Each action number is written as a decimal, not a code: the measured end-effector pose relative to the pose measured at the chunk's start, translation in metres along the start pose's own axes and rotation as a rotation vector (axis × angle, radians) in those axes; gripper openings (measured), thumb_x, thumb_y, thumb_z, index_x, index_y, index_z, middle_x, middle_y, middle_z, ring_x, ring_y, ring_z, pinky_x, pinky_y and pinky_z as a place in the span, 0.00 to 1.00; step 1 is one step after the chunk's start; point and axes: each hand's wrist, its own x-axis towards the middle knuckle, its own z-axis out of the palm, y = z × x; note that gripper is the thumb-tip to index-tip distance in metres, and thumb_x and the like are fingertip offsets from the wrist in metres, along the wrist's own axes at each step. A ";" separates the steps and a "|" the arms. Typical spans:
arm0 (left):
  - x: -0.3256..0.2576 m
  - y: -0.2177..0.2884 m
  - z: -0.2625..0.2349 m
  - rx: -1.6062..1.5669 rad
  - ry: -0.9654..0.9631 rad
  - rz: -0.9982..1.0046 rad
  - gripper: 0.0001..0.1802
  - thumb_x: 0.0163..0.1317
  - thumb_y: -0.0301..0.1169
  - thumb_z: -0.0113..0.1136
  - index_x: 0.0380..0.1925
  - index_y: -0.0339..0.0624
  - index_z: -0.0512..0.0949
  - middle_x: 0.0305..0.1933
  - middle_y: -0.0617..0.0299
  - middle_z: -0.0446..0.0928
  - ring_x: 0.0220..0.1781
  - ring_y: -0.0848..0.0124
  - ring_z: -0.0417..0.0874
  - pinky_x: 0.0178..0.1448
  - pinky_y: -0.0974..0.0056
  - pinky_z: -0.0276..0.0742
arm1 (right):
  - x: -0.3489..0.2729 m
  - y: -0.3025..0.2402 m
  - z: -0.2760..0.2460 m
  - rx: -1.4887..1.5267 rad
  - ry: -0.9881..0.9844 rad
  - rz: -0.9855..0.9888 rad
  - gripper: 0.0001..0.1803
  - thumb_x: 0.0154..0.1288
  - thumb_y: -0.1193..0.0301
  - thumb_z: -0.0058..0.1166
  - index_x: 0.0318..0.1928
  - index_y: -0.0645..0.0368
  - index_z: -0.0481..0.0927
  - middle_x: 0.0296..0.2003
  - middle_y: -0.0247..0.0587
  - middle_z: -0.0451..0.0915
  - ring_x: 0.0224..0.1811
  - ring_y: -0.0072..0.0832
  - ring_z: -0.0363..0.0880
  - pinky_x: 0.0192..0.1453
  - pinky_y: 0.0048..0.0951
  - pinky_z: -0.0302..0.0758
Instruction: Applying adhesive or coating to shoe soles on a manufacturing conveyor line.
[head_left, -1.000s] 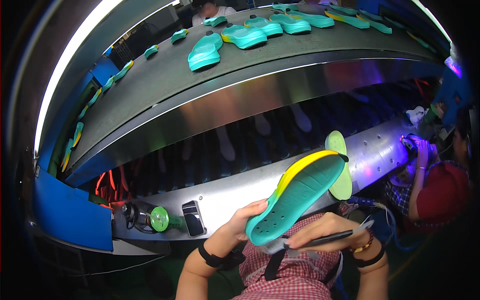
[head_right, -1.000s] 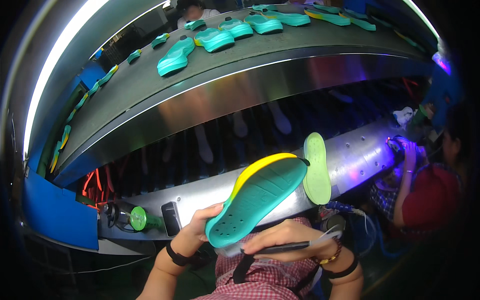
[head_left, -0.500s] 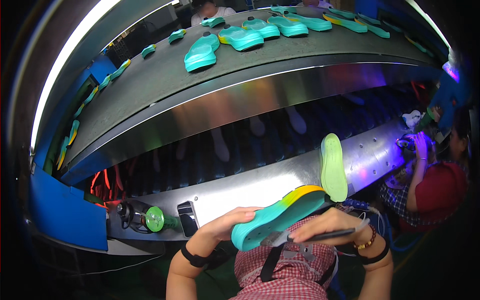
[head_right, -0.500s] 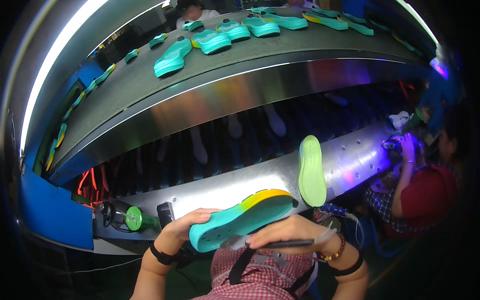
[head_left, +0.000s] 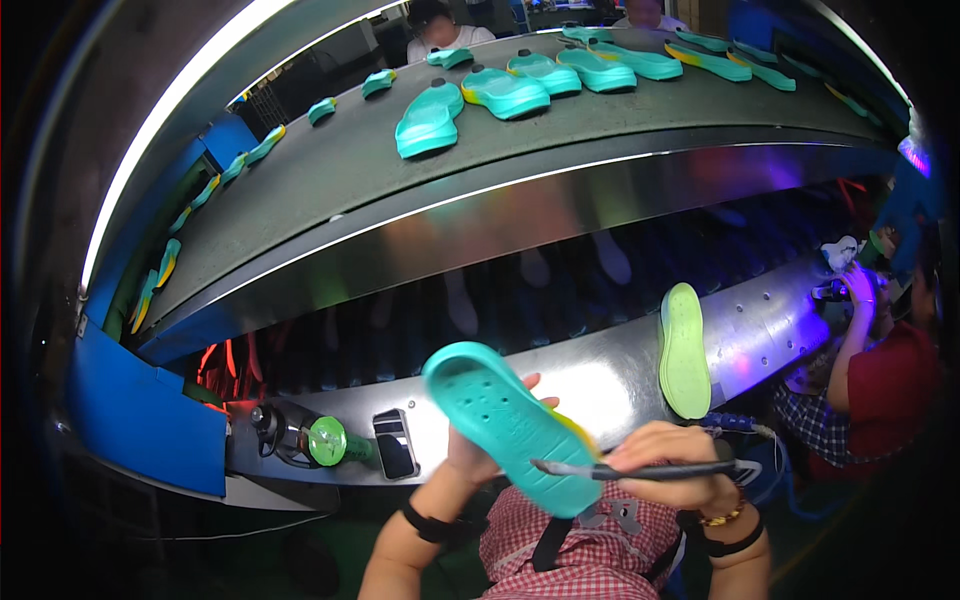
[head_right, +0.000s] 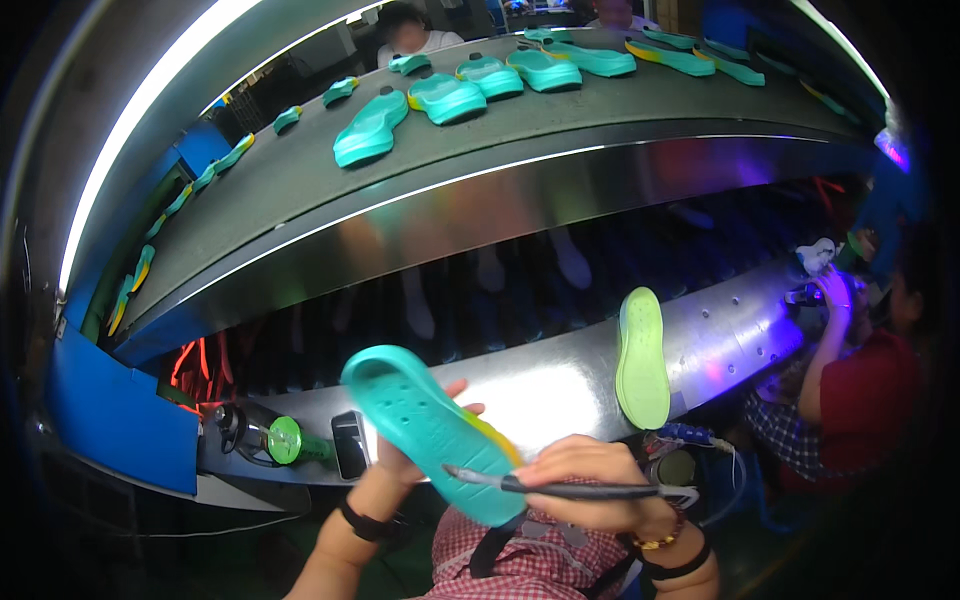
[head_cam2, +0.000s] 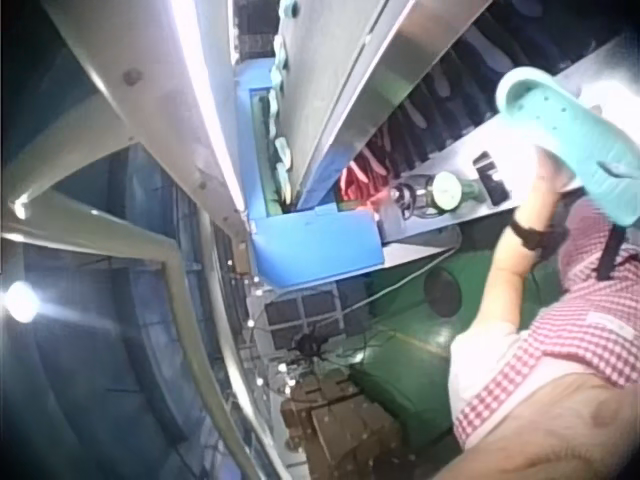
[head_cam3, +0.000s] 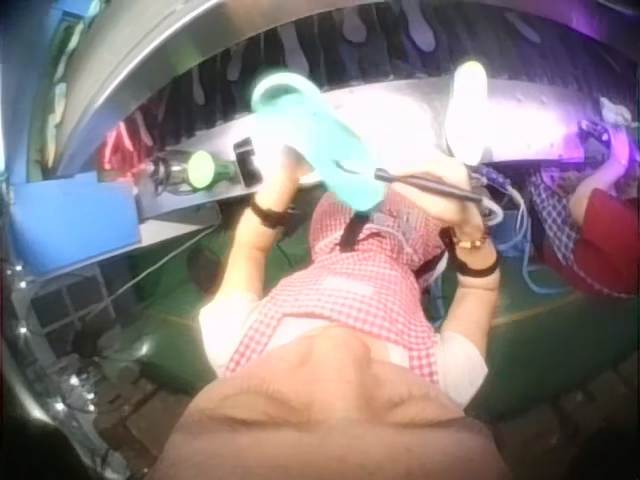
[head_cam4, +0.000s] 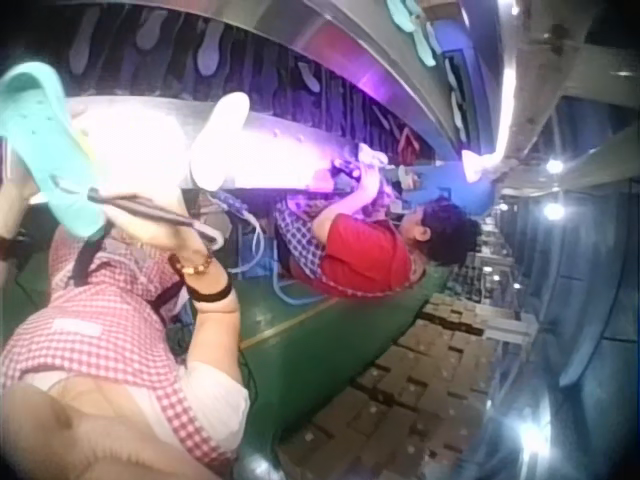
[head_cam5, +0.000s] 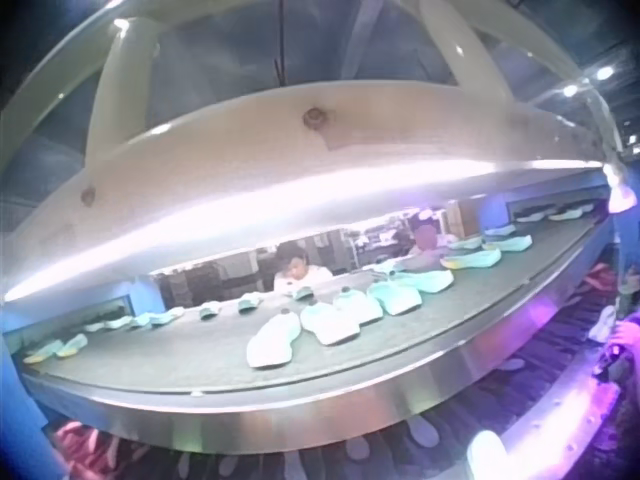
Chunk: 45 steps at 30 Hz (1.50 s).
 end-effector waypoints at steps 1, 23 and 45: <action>0.006 -0.016 -0.001 -0.146 -0.231 0.049 0.51 0.49 0.71 0.22 0.61 0.39 0.51 0.62 0.43 0.55 0.62 0.51 0.58 0.63 0.47 0.55 | 0.003 0.006 0.005 -0.002 0.010 0.095 0.12 0.44 0.78 0.60 0.34 0.63 0.80 0.31 0.42 0.80 0.35 0.31 0.78 0.41 0.25 0.73; 0.017 -0.013 0.042 -0.078 0.092 0.463 0.49 0.50 0.71 0.25 0.53 0.38 0.62 0.38 0.54 0.71 0.43 0.60 0.72 0.58 0.44 0.60 | 0.005 -0.004 0.026 0.115 -0.016 -0.107 0.12 0.45 0.79 0.60 0.35 0.63 0.79 0.33 0.41 0.80 0.37 0.32 0.78 0.43 0.29 0.74; 0.006 -0.032 0.057 -0.019 0.003 0.387 0.38 0.58 0.58 0.28 0.60 0.43 0.56 0.59 0.50 0.61 0.57 0.54 0.66 0.62 0.45 0.56 | -0.002 0.008 0.024 0.537 0.168 0.229 0.10 0.49 0.83 0.56 0.35 0.66 0.77 0.35 0.45 0.78 0.37 0.26 0.77 0.41 0.21 0.73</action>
